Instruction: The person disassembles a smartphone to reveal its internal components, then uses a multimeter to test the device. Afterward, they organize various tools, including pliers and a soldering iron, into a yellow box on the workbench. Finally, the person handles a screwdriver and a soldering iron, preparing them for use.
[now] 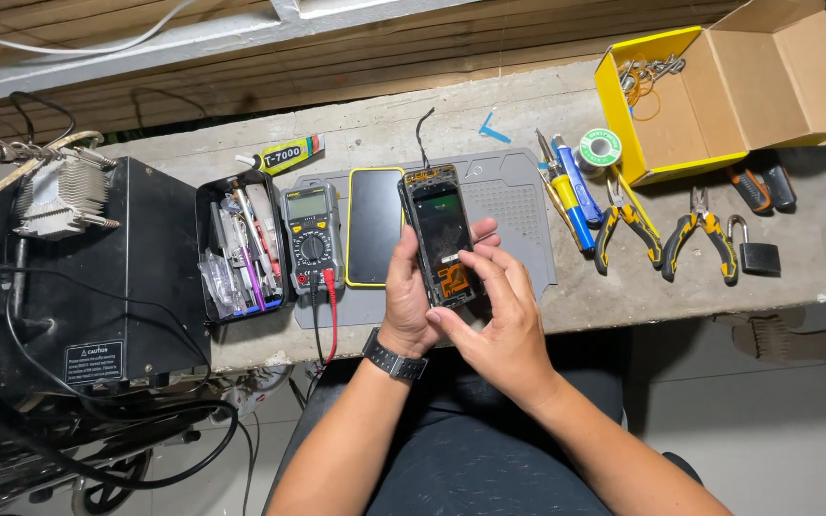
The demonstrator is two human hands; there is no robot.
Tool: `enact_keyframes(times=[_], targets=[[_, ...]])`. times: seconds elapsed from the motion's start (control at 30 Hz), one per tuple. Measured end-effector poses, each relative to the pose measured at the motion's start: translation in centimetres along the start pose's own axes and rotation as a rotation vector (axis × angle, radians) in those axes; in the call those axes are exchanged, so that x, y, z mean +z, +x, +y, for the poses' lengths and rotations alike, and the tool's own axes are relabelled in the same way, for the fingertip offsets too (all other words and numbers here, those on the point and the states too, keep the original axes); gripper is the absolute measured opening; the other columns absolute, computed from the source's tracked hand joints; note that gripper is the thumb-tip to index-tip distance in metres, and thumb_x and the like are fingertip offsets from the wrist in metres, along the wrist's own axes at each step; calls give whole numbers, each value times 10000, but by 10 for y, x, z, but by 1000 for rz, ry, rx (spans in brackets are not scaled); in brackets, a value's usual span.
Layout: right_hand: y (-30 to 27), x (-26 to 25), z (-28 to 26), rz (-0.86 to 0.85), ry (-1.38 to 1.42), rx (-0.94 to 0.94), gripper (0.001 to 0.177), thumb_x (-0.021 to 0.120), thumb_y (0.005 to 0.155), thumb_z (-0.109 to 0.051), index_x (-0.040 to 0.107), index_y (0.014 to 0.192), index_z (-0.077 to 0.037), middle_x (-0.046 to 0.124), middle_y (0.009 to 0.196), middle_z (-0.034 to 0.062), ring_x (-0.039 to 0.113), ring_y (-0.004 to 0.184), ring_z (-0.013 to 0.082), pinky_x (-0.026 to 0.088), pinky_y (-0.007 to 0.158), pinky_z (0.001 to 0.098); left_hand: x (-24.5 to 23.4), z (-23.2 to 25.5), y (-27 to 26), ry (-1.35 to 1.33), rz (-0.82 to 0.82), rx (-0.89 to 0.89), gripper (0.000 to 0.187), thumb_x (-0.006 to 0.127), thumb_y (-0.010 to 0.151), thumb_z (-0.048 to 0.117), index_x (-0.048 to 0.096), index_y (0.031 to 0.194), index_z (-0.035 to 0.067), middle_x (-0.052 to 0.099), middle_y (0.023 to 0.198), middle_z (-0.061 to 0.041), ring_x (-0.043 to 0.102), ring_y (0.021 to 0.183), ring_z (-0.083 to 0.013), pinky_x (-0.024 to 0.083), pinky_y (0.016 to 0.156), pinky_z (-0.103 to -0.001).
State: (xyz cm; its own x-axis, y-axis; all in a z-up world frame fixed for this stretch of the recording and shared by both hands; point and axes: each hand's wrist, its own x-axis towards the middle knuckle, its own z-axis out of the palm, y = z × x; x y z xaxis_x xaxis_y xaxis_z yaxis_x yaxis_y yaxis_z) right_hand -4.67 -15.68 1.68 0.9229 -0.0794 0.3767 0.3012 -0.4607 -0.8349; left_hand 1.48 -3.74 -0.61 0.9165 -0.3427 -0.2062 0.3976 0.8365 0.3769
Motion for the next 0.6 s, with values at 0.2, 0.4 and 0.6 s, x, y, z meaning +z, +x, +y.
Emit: enact_keyframes(times=[0.2,0.4,0.6], targets=[[6,-14,-1,11,-36,-88,697,1078,831,-384,812,1427,-140,726,1337,151,745,1281,397,581,1140,548,-10,1,-3,-38,-12,-69,596,605,1132,448,769,1419,-48,829,1363,-248,828,1245,-347,693,1079,-520],[39,-33,14,107,-218,-275,265,840,1090,-206,867,1348,-154,721,1221,69,709,1162,337,563,1057,466,-4,10,-7,-111,73,-153,503,676,1052,369,813,1388,21,865,1269,-213,846,1103,-356,712,993,-515],[50,-33,4,41,-270,-258,349,733,1139,-197,837,1469,-160,658,1318,138,664,1130,385,565,987,485,-27,-3,-4,-126,36,-218,517,661,1047,340,796,1440,32,850,1303,-225,845,1089,-360,716,978,-514]])
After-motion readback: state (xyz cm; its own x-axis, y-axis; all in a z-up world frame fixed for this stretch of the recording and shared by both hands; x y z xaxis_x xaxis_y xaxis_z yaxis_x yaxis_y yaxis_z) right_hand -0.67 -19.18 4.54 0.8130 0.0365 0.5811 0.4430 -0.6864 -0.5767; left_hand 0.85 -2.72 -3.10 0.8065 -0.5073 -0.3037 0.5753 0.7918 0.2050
